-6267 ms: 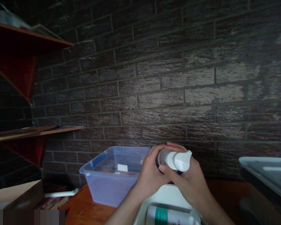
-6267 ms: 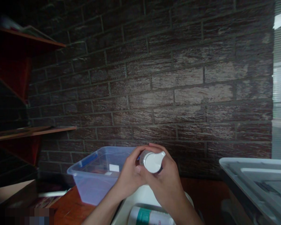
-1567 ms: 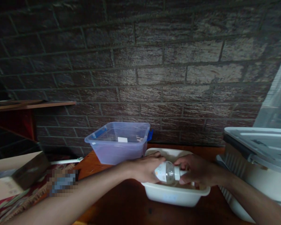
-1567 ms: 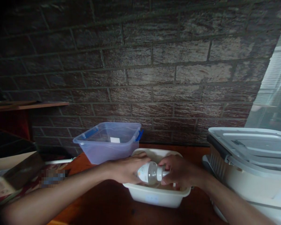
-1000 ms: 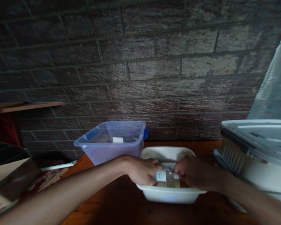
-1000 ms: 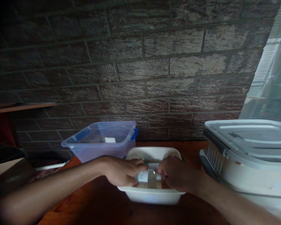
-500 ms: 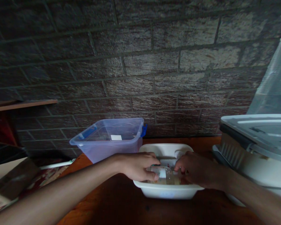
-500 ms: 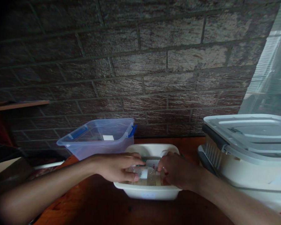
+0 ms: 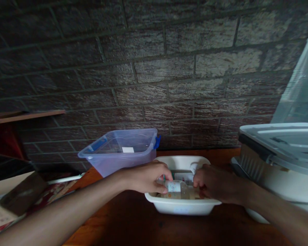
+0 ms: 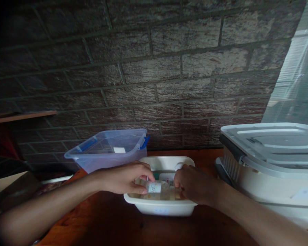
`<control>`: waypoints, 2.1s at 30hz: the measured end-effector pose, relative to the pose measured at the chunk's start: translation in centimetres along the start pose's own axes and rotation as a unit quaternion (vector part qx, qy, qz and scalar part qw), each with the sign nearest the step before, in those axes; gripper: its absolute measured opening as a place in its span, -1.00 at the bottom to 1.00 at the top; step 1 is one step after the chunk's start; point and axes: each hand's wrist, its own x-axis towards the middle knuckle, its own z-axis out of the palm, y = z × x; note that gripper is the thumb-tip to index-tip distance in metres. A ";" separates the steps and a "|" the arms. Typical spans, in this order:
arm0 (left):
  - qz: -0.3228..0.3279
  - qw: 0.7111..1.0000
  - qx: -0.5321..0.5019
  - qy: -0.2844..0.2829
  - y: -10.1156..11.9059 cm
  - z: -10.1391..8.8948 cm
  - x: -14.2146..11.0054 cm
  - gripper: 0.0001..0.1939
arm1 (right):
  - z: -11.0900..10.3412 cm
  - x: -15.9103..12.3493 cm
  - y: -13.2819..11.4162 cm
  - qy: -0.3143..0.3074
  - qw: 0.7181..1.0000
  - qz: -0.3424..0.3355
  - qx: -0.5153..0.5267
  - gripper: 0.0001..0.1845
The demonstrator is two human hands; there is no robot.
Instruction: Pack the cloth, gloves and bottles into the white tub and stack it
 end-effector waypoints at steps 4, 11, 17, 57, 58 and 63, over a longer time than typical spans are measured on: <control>0.006 1.000 0.016 0.006 0.5 -0.3 -0.3 -0.62 | -0.7 -0.5 -0.6 -0.001 1.000 -0.008 -0.006 -0.79; -0.010 0.994 0.008 0.109 2.1 -1.4 -3.4 -0.76 | -1.8 -5.1 -2.8 0.157 0.985 0.031 -0.059 -0.66; -0.109 0.916 -0.150 0.357 0.2 4.1 -5.0 -0.70 | 2.6 -6.4 -1.8 0.269 0.959 0.049 -0.077 -0.43; -0.147 0.848 -0.202 0.468 -1.8 13.5 -3.3 -0.43 | 8.3 -6.7 -0.3 0.345 0.894 0.175 0.227 -0.34; -0.148 0.848 -0.204 0.467 -1.9 13.5 -3.3 -0.43 | 8.3 -6.6 -0.3 0.345 0.893 0.176 0.231 -0.34; -0.150 0.842 -0.223 0.467 -2.2 13.7 -3.3 -0.45 | 8.5 -6.2 0.1 0.364 0.887 0.164 0.233 -0.35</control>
